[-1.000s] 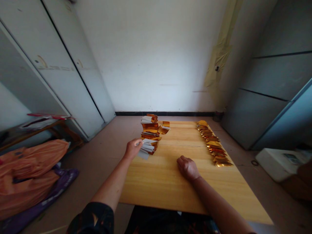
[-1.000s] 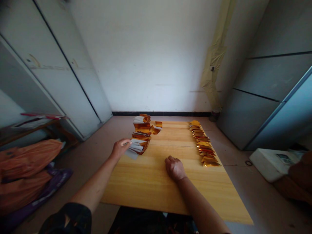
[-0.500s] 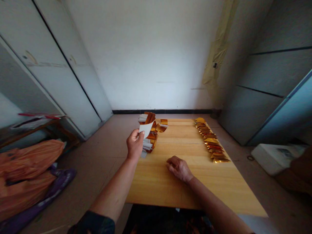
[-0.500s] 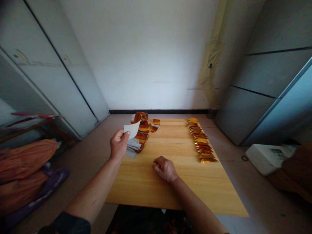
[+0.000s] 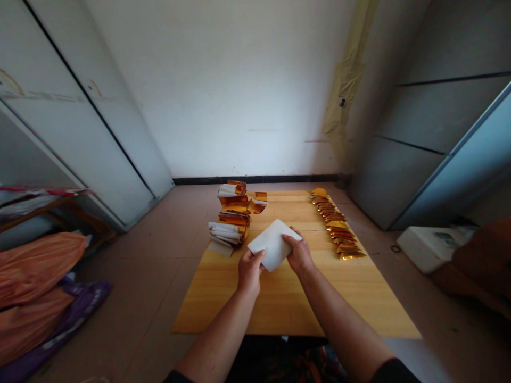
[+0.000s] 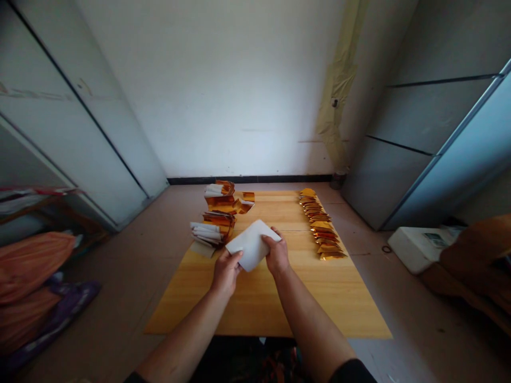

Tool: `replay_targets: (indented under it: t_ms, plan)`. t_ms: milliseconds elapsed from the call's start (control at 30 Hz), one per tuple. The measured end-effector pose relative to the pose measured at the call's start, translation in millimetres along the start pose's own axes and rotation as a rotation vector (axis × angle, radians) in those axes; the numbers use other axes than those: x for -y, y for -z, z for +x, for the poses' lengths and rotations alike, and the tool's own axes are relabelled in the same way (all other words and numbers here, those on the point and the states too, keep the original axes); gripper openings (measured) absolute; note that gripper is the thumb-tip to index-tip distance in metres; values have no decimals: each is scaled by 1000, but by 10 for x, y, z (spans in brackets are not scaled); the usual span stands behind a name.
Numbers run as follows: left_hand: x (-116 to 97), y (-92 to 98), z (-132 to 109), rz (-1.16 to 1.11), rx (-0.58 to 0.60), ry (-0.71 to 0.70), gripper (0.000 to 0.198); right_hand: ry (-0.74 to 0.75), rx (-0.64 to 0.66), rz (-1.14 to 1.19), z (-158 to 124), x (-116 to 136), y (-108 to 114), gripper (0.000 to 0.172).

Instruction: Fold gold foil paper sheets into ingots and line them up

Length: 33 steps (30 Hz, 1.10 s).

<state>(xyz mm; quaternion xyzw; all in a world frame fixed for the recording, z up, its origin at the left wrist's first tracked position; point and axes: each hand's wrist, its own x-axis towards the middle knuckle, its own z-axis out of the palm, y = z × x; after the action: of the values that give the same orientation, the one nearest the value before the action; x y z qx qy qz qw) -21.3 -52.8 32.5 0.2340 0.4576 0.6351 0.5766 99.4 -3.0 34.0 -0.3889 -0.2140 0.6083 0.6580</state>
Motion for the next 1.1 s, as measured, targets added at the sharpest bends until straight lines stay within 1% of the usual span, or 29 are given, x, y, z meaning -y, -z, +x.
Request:
replay_targets:
  t_ms: [33,100,167,200,233,300,333,400,467,533,567,667,733,833,900,967,1033,1067,1100]
  plan:
    - [40,28,-24,59,-21,24,46,-7,-40,-35,62,9,43,66]
    - [103,83,-69,167,-41,45,42,-6,-54,-141,165,11,139,75]
    - [142,135,-105,289,-20,55,42,31,-46,-310,242,-3,243,75]
    - [151,161,-119,362,1,63,45,63,-39,-447,269,-13,294,72]
    - [150,187,-129,446,25,71,50,100,-8,-621,289,-22,343,67]
    - [121,237,-136,652,85,84,57,220,86,-985,303,-33,423,55]
    - [92,261,-135,774,126,84,56,287,143,-1153,299,-35,451,51]
    - [9,300,-125,1050,235,56,46,411,246,-1422,275,-32,483,48]
    - [-84,330,-113,1330,321,-40,38,490,327,-1602,246,-23,490,47]
    - [-158,357,-98,1553,396,-134,39,542,384,-1705,227,-14,486,45]
    - [-179,371,-89,1619,456,-168,41,562,405,-1733,224,-12,483,44]
    - [-169,424,-53,1683,628,-302,50,601,429,-1788,232,-10,475,40]
    - [-124,460,-25,1698,661,-424,51,621,437,-1822,240,-6,465,37]
    - [-63,491,10,1694,651,-606,40,670,464,-1878,231,19,441,34]
    - [-47,480,28,1649,608,-717,32,727,456,-1912,208,42,424,31]
    - [-48,438,50,1557,563,-801,24,775,429,-1938,180,56,412,25]
    - [-57,372,85,1437,567,-815,17,772,416,-1947,167,47,407,17]
    - [-61,336,109,1377,584,-781,16,751,417,-1941,173,35,406,16]
    - [-63,299,137,1326,602,-717,15,723,420,-1927,188,19,408,17]
